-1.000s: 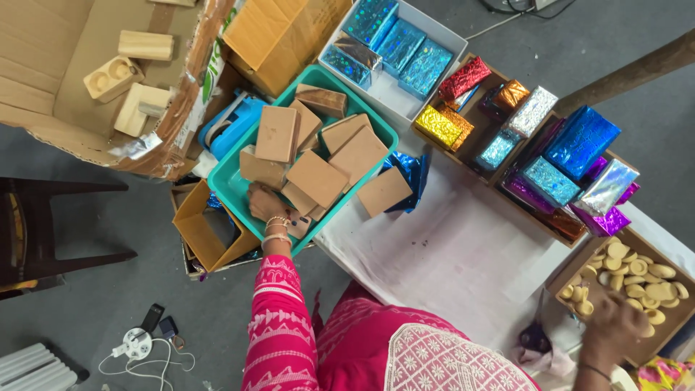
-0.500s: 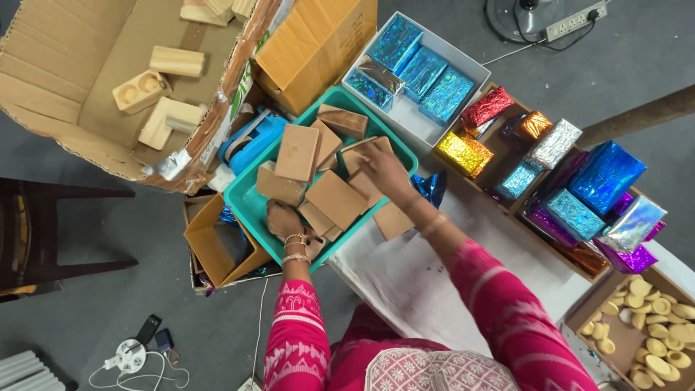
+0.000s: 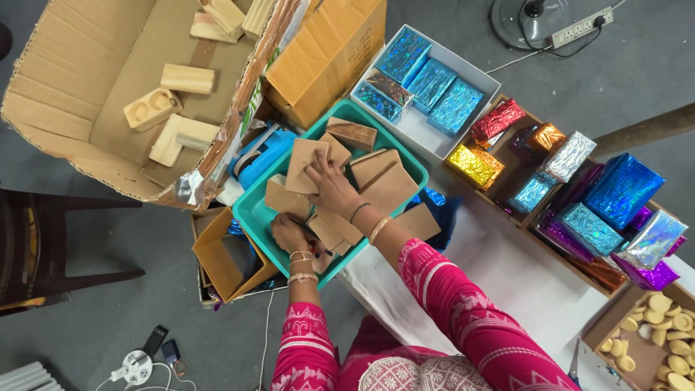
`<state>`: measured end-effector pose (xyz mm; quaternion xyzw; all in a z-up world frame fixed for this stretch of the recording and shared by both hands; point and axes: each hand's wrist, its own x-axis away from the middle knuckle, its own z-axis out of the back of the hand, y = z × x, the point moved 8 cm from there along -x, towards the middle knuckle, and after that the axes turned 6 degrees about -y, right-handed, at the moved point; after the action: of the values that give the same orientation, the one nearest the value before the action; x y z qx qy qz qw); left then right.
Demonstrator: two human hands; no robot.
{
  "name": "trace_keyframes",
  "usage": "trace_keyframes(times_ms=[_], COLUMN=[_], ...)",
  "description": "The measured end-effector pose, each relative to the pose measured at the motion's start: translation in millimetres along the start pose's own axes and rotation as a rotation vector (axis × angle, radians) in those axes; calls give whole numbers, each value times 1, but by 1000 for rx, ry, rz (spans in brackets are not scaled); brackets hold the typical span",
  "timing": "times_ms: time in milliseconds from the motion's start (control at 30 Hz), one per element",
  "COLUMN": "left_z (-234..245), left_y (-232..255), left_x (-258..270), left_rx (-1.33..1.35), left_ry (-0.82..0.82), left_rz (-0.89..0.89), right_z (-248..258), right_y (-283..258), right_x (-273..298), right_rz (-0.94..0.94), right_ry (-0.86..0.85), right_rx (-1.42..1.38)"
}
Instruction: The person wraps small wooden items in shiny metallic paper. They pick up a wooden item, place it on a sheet of blue foil, and fold the paper around it to create a wrapped package. The wrapped items are placed into a container.
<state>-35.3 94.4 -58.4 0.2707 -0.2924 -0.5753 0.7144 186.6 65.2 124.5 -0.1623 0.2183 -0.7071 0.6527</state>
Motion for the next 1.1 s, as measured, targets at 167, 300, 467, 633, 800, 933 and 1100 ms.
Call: trace_keyframes(times_ms=[167,300,467,633,800,933,1100], left_z=[21,-20,-36,-20,3,37,69], left_y=[36,-11,-14,24,27,40,88], left_x=[8,-11,-24,-12,-9,-4,7], left_rx=[206,753,927,1216,1196,1178,1069], left_ry=[-40,-76,-88,-106,5,38,15], left_rz=[98,235,178,211,97,-68,-163], right_z=[3,12,3,-6,-16,-45,15], right_y=[21,30,35,64,94,137,158], right_x=[-3,-3,-3,-3,-7,-8,30], right_rz=[-14,73,-61,-303,-426,-454,-429], right_ry=[-38,46,88,256,325,324,340], right_rx=[-105,-131,-250,-405,-728,-1252,-1438])
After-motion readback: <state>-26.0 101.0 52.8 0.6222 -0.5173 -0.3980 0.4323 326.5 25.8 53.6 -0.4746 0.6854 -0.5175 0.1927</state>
